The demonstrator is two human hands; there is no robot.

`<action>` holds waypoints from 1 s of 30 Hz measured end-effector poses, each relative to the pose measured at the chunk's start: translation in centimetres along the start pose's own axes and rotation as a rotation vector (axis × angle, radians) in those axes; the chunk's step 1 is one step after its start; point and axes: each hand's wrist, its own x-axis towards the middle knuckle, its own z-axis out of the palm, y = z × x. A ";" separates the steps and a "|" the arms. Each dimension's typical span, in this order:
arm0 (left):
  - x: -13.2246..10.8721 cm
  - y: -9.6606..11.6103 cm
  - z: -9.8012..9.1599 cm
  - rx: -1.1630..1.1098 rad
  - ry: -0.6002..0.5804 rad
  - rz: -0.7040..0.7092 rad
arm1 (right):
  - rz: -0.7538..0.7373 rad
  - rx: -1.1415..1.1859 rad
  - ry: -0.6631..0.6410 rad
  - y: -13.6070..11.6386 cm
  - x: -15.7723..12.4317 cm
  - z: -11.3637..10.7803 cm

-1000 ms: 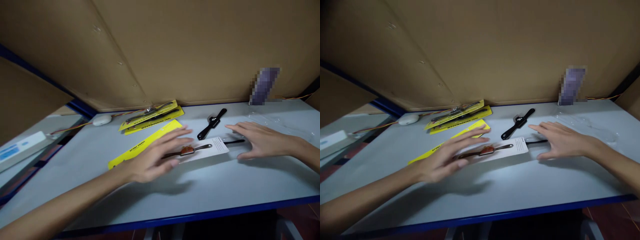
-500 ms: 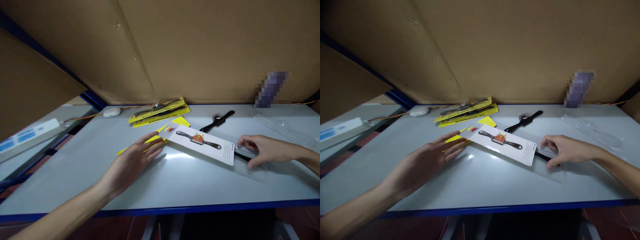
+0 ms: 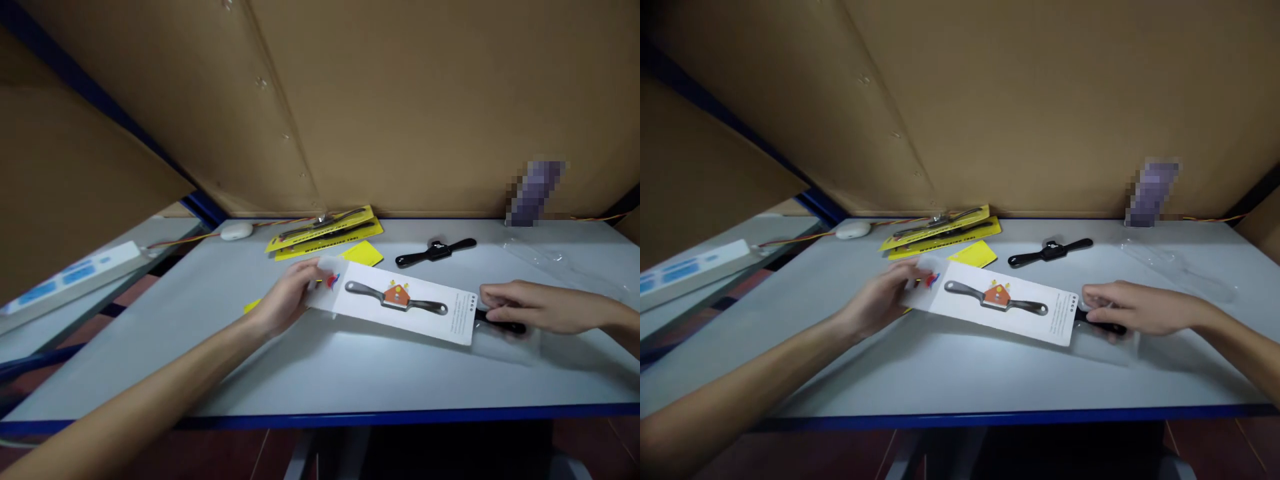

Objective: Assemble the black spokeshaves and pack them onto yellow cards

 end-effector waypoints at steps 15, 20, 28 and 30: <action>1.4 1.1 3.9 -0.224 0.213 -0.153 | 0.019 1.239 0.649 4.2 1.8 1.7; 2.2 0.6 5.1 -0.224 0.132 -0.220 | 0.029 1.287 0.658 2.0 3.1 3.0; 2.6 -0.6 6.7 -0.282 0.008 -0.034 | -0.007 1.198 0.644 -1.1 5.7 5.2; 2.6 -0.4 6.2 -0.263 -0.011 -0.065 | 0.008 1.134 0.628 -1.1 5.8 4.9</action>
